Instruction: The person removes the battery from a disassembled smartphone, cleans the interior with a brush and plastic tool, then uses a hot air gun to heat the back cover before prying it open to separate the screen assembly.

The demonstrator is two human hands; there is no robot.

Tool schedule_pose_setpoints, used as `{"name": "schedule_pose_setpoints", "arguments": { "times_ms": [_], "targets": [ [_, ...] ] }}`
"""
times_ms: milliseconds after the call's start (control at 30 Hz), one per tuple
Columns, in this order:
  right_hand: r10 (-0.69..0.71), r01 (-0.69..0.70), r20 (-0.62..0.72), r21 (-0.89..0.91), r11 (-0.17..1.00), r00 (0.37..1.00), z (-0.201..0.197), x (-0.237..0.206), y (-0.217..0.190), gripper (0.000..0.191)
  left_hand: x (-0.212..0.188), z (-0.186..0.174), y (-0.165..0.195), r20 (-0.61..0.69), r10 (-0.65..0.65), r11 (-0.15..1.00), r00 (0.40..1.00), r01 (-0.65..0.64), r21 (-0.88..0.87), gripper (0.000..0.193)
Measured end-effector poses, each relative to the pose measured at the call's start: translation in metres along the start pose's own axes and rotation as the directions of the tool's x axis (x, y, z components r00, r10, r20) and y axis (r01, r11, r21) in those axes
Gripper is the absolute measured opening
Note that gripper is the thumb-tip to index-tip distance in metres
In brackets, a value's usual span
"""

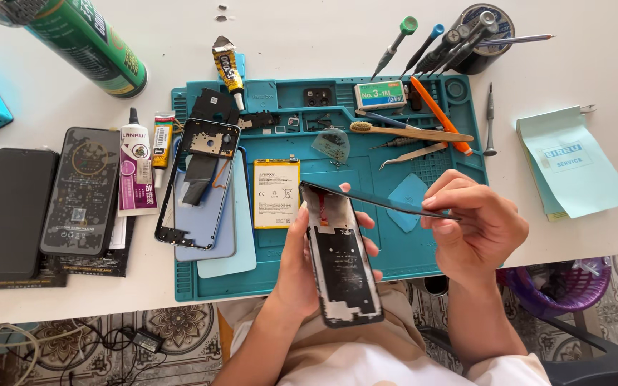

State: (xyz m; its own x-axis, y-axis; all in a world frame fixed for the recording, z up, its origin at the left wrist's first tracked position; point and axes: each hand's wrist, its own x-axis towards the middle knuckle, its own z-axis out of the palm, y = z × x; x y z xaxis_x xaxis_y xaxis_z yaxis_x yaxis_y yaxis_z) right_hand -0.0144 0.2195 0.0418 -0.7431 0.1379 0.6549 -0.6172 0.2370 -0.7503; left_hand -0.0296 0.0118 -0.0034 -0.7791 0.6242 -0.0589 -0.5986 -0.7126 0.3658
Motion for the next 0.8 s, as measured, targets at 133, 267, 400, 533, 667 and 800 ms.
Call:
{"name": "schedule_pose_setpoints", "arguments": {
  "times_ms": [133, 267, 400, 533, 667, 800],
  "targets": [
    [0.059, -0.058, -0.047, 0.019, 0.998, 0.997, 0.002, 0.0, 0.0, 0.036, -0.001, -0.004, -0.003, 0.009, 0.044, 0.998, 0.999, -0.044, 0.05, 0.079],
    [0.282, -0.266, -0.187, 0.106, 0.958, 0.941, 0.003, 0.003, 0.007, 0.033, 0.001, -0.012, -0.008, 0.032, 0.134, 0.98, 0.99, -0.138, 0.145, 0.075],
    [0.45, -0.406, -0.245, 0.21, 0.889, 0.859, 0.004, 0.001, 0.023, 0.032, 0.005, -0.015, -0.014, -0.098, 0.124, 0.966, 0.987, -0.098, 0.237, 0.063],
    [0.399, -0.383, -0.248, 0.113, 0.917, 0.883, 0.002, -0.008, 0.039, 0.033, 0.005, -0.009, -0.016, -0.122, 0.241, 0.911, 0.963, -0.181, 0.372, 0.049],
    [0.428, -0.387, -0.199, 0.215, 0.897, 0.881, -0.009, -0.015, 0.054, 0.022, 0.005, -0.003, -0.013, -0.111, 0.288, 0.885, 0.951, -0.221, 0.41, 0.047],
    [0.471, -0.389, -0.207, 0.338, 0.857, 0.858, -0.017, -0.024, 0.065, 0.016, 0.005, -0.002, -0.012, -0.129, 0.283, 0.894, 0.951, -0.212, 0.395, 0.047]
  ]
}}
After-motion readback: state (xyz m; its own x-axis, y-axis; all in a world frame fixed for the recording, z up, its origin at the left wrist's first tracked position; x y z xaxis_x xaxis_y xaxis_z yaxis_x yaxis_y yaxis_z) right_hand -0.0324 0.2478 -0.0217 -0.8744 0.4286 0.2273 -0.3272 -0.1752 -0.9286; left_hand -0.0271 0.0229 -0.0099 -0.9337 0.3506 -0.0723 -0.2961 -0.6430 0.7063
